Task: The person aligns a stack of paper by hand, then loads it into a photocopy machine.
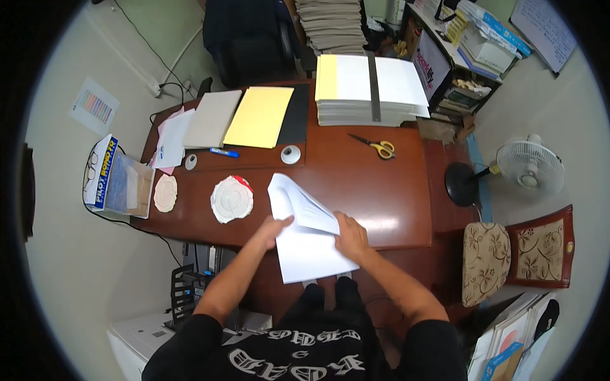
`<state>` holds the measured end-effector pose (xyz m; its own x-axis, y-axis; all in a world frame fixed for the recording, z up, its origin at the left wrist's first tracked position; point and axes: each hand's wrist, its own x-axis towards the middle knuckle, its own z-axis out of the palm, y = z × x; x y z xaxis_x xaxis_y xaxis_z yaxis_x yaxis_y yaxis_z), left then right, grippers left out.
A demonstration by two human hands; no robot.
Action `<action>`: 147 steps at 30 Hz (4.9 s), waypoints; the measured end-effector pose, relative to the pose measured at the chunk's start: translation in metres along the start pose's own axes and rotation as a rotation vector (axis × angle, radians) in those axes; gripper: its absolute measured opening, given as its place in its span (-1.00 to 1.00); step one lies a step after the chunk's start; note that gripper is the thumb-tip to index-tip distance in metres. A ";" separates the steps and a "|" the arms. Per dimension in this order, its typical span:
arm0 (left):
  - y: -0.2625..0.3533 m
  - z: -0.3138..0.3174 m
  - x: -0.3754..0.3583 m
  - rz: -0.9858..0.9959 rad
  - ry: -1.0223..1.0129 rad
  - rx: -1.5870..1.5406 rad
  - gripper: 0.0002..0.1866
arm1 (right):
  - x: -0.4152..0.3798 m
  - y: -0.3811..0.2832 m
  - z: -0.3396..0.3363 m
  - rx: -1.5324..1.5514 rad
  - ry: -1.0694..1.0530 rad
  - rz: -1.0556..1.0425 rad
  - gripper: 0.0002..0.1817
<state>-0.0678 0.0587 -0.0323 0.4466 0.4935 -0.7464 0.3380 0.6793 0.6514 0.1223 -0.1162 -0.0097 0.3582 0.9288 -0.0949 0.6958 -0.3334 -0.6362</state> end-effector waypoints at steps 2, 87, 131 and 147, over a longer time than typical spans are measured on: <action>-0.027 0.009 -0.008 0.281 0.169 0.062 -0.57 | -0.018 0.009 0.010 0.183 0.015 0.051 -0.36; 0.047 0.031 -0.060 1.083 -0.048 0.184 -0.50 | 0.014 -0.037 -0.086 1.196 0.414 -0.161 -0.59; -0.055 -0.025 -0.039 -0.032 -0.495 -0.195 -0.54 | -0.119 0.078 0.029 0.583 0.507 0.418 -0.77; -0.035 0.024 -0.080 0.432 -0.065 0.268 -0.57 | -0.066 -0.034 -0.012 0.910 -0.030 0.512 -0.50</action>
<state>-0.0953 -0.0178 0.0075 0.6399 0.6581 -0.3968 0.3082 0.2532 0.9170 0.0827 -0.1679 0.0270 0.4534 0.7187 -0.5272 -0.2711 -0.4523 -0.8497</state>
